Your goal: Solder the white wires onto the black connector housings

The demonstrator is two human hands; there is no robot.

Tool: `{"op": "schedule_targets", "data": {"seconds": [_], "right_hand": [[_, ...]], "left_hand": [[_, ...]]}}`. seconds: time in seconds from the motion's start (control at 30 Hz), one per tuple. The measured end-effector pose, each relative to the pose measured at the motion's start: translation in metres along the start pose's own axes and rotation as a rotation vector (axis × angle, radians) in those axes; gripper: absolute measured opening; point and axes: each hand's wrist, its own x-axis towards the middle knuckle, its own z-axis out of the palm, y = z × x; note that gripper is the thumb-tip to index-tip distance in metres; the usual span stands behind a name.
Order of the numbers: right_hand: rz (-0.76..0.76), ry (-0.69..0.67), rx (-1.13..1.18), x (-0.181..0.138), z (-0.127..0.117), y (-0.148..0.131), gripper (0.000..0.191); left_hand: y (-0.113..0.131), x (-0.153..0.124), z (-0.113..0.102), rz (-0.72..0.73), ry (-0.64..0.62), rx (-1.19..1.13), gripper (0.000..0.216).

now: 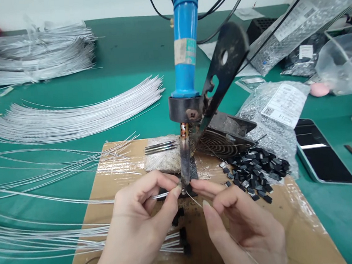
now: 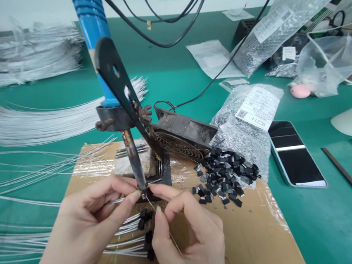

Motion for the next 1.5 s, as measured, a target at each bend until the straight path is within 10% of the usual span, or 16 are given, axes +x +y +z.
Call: {"op": "schedule_targets", "data": {"seconds": [1.5], "right_hand": [[-0.048, 0.040, 0.049, -0.0036, 0.0062, 0.0047, 0.021]], "left_hand": [[-0.0024, -0.0004, 0.0011, 0.031, 0.007, -0.018, 0.013]]}}
